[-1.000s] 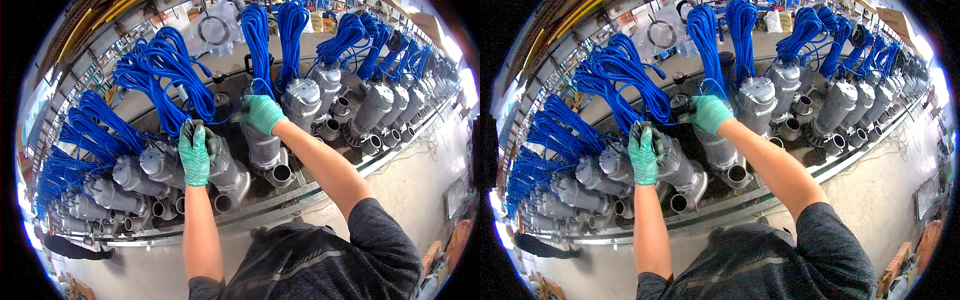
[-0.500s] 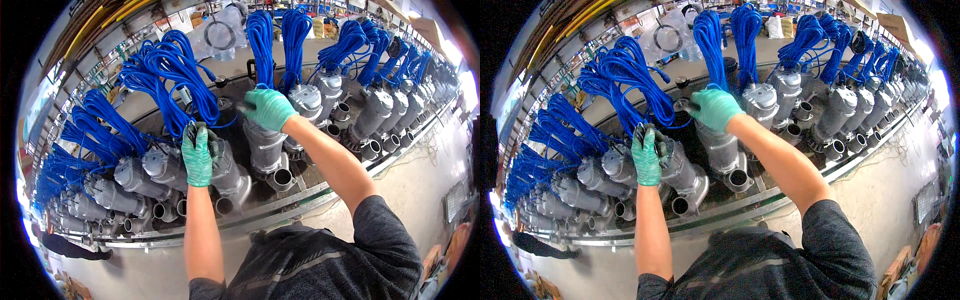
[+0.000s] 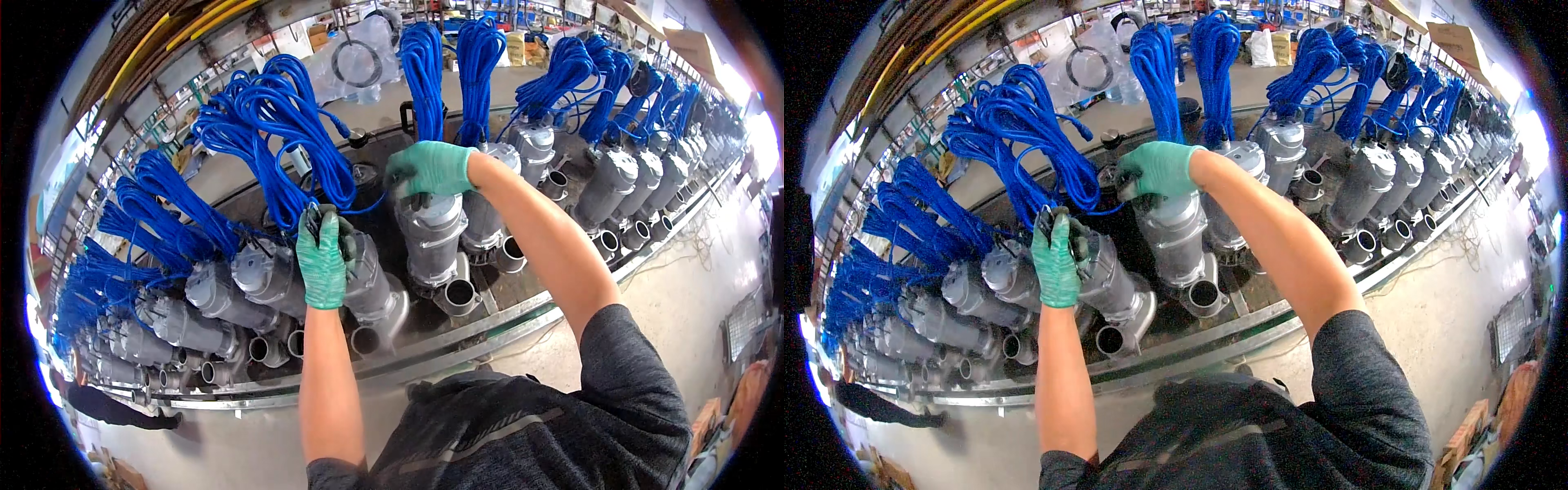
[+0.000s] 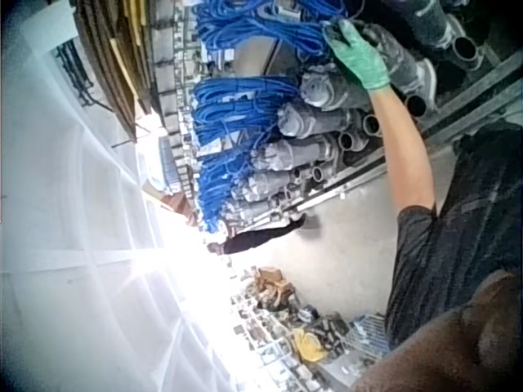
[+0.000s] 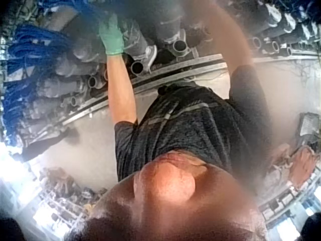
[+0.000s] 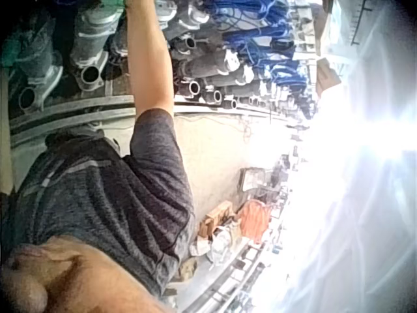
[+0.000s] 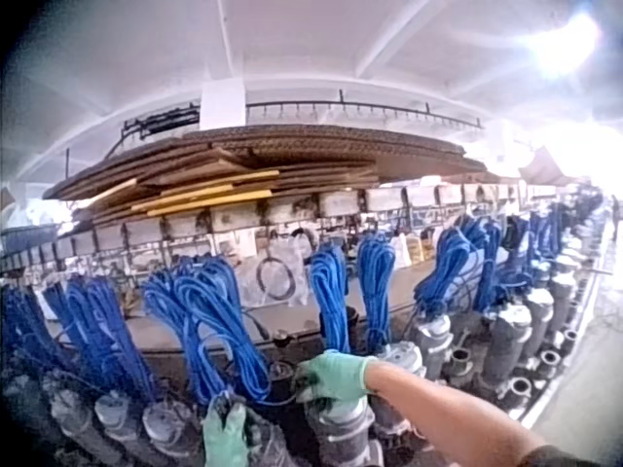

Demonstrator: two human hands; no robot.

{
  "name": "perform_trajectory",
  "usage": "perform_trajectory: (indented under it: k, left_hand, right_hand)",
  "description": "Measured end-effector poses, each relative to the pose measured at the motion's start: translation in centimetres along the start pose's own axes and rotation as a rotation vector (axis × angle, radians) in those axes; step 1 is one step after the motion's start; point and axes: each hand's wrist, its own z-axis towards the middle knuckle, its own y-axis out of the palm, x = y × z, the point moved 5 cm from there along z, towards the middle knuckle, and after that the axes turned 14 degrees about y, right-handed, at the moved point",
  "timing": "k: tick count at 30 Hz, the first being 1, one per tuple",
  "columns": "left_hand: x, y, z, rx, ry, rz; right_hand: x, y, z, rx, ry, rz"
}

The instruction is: The person assembles pump motors by inserting and securing blue cables into the motor housings along a production line.

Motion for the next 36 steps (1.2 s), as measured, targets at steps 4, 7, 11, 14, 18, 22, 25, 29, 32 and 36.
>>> perform_trajectory:
  k: [4, 7, 11, 14, 18, 22, 25, 29, 32, 36]
  left_hand:
    - [-0.3, 0.0, 0.0, -0.011, -0.026, 0.002]
    - [0.1, -0.4, -0.1, 0.019, -0.026, -0.001]
    - [0.1, 0.0, -0.1, 0.019, -0.041, -0.006]
    - [0.4, 0.1, -0.1, 0.018, -0.031, -0.005]
    - [0.2, 0.2, -0.1, 0.011, -0.026, 0.013]
    - [-0.1, -0.1, 0.0, 0.003, -0.022, -0.024]
    - [-0.2, -0.4, -0.1, 0.013, -0.051, -0.008]
    - [0.0, 0.2, -0.1, 0.029, -0.035, 0.017]
    - [0.2, 0.2, -0.2, 0.041, -0.046, 0.015]
    - [0.2, 0.1, -0.3, 0.007, -0.039, 0.021]
  right_hand:
    - [-0.7, 0.2, 1.4, 0.037, 0.264, -0.116]
    - [-2.0, 0.9, 1.4, 0.123, 0.439, -0.152]
    - [-2.0, 1.9, 0.9, 0.114, 0.65, -0.047]
    - [-0.5, 2.3, -0.1, 0.194, 0.526, 0.179]
    - [1.4, 1.8, -1.6, 0.194, 0.42, 0.319]
    - [-2.2, 1.3, -2.3, 0.345, 0.526, -0.027]
    - [-4.0, 1.9, -2.3, 0.46, 0.586, -0.067]
    - [-1.1, 2.6, -2.2, 0.528, 0.509, 0.217]
    - [0.1, 2.3, -1.8, 0.281, 0.357, 0.546]
    - [1.1, 1.9, -1.5, 0.087, 0.282, 0.54]
